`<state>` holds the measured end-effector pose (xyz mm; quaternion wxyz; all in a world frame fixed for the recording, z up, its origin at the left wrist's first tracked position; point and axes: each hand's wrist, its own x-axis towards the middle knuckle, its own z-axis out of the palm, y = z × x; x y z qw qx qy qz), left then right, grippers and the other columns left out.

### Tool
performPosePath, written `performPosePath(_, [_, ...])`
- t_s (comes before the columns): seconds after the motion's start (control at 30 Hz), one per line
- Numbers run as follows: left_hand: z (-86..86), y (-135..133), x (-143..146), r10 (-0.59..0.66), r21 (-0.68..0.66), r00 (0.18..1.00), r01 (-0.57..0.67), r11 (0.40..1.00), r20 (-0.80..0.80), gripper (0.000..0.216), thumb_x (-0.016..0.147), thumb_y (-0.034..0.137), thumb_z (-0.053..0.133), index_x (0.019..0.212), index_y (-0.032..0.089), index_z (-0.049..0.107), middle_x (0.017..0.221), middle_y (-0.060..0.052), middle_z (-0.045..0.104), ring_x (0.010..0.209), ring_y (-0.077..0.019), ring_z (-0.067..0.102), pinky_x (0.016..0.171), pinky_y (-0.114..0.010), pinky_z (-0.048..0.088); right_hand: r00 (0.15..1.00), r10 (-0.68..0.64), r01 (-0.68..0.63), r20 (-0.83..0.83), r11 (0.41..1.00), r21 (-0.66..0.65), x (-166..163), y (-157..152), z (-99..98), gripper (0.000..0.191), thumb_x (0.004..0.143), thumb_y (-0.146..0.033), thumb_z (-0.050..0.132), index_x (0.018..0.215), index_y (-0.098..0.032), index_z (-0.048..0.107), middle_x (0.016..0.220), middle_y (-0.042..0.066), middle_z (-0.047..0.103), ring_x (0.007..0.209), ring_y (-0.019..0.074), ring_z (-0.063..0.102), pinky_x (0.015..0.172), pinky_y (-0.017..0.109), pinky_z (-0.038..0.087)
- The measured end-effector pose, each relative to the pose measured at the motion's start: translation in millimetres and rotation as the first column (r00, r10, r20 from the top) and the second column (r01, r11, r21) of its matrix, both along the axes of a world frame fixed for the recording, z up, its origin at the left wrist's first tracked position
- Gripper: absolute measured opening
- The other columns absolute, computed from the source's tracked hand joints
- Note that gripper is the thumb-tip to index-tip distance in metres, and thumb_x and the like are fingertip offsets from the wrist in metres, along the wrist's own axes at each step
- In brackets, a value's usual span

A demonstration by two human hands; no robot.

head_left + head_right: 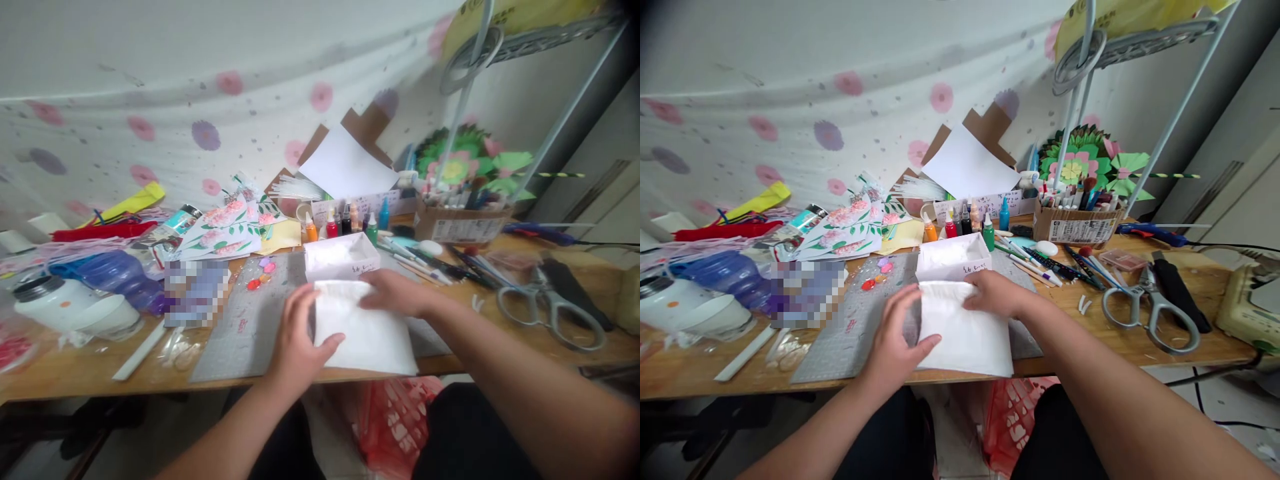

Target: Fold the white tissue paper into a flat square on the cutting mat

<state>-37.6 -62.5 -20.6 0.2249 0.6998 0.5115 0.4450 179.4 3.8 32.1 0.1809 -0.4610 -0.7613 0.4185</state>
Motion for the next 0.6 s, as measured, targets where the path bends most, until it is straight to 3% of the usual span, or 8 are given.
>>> performPosePath(0.07, [5.5,2.5,-3.3,0.003,-0.141,0.905,0.064,0.988,0.426,0.073,0.07,0.031,0.075,0.135,0.024,0.041,0.141,-0.013,0.044,0.129,-0.032,0.042,0.105,-0.046,0.036,0.978,-0.076,0.059,-0.192,0.994,-0.096,4.7,-10.0,3.7,0.022,0.069,-0.03,0.066,0.085,-0.015,0.064,0.085,0.006,0.072,0.079,0.0248,0.067,0.069,0.034,0.051])
performPosePath(0.13, [12.2,4.5,-3.4,0.005,-0.252,0.675,0.268,0.93,0.738,0.07,0.074,0.038,0.072,0.135,0.022,0.042,0.136,-0.013,0.051,0.123,-0.0309,0.049,0.096,-0.041,0.044,0.914,-0.195,0.138,-0.355,0.974,-0.178,5.9,-20.1,4.4,0.031,0.067,-0.037,0.067,0.089,-0.015,0.059,0.086,0.006,0.071,0.075,0.0228,0.067,0.066,0.033,0.052])
performPosePath(0.2, [18.0,5.0,1.3,0.038,-0.26,0.474,0.413,0.873,0.88,0.059,0.076,0.039,0.07,0.127,0.019,0.051,0.128,-0.013,0.059,0.117,-0.0289,0.054,0.09,-0.037,0.048,0.819,-0.322,0.229,-0.475,0.942,-0.244,3.2,-28.7,1.6,0.036,0.066,-0.038,0.068,0.092,-0.017,0.055,0.084,0.005,0.071,0.07,0.0208,0.066,0.063,0.032,0.052])
performPosePath(0.27, [21.8,4.1,11.1,0.051,-0.231,0.372,0.457,0.859,0.927,0.047,0.076,0.035,0.07,0.118,0.017,0.058,0.12,-0.012,0.064,0.113,-0.0262,0.058,0.088,-0.035,0.049,0.712,-0.427,0.308,-0.557,0.903,-0.299,-2.2,-35.4,-3.8,0.037,0.066,-0.037,0.069,0.094,-0.017,0.054,0.082,0.004,0.071,0.067,0.019,0.065,0.062,0.031,0.051])
performPosePath(0.43, [24.1,2.1,44.8,0.178,-0.32,0.385,0.345,0.882,0.905,0.036,0.069,0.02,0.076,0.101,0.012,0.062,0.099,-0.012,0.072,0.096,-0.0247,0.066,0.085,-0.035,0.05,0.509,-0.552,0.41,-0.661,0.83,-0.377,-16.0,-46.2,-18.5,0.035,0.068,-0.034,0.072,0.095,-0.019,0.056,0.079,0.003,0.07,0.064,0.0187,0.063,0.061,0.03,0.05])
performPosePath(0.5, [22.8,2.7,54.4,0.226,-0.372,0.441,0.278,0.886,0.869,0.035,0.069,0.021,0.075,0.1,0.012,0.061,0.093,-0.012,0.073,0.086,-0.025,0.068,0.078,-0.036,0.052,0.462,-0.559,0.425,-0.689,0.821,-0.38,-19.0,-49.6,-21.7,0.036,0.068,-0.034,0.072,0.098,-0.019,0.057,0.082,0.003,0.071,0.067,0.0195,0.064,0.062,0.031,0.05])
performPosePath(0.6, [19.9,6.3,57.3,0.186,-0.357,0.578,0.196,0.913,0.794,0.035,0.077,0.033,0.068,0.104,0.012,0.06,0.091,-0.012,0.073,0.078,-0.0246,0.069,0.069,-0.035,0.052,0.439,-0.53,0.416,-0.725,0.836,-0.359,-18.9,-52.3,-21.0,0.039,0.068,-0.036,0.073,0.101,-0.021,0.058,0.085,0.003,0.071,0.071,0.0207,0.064,0.065,0.032,0.05])
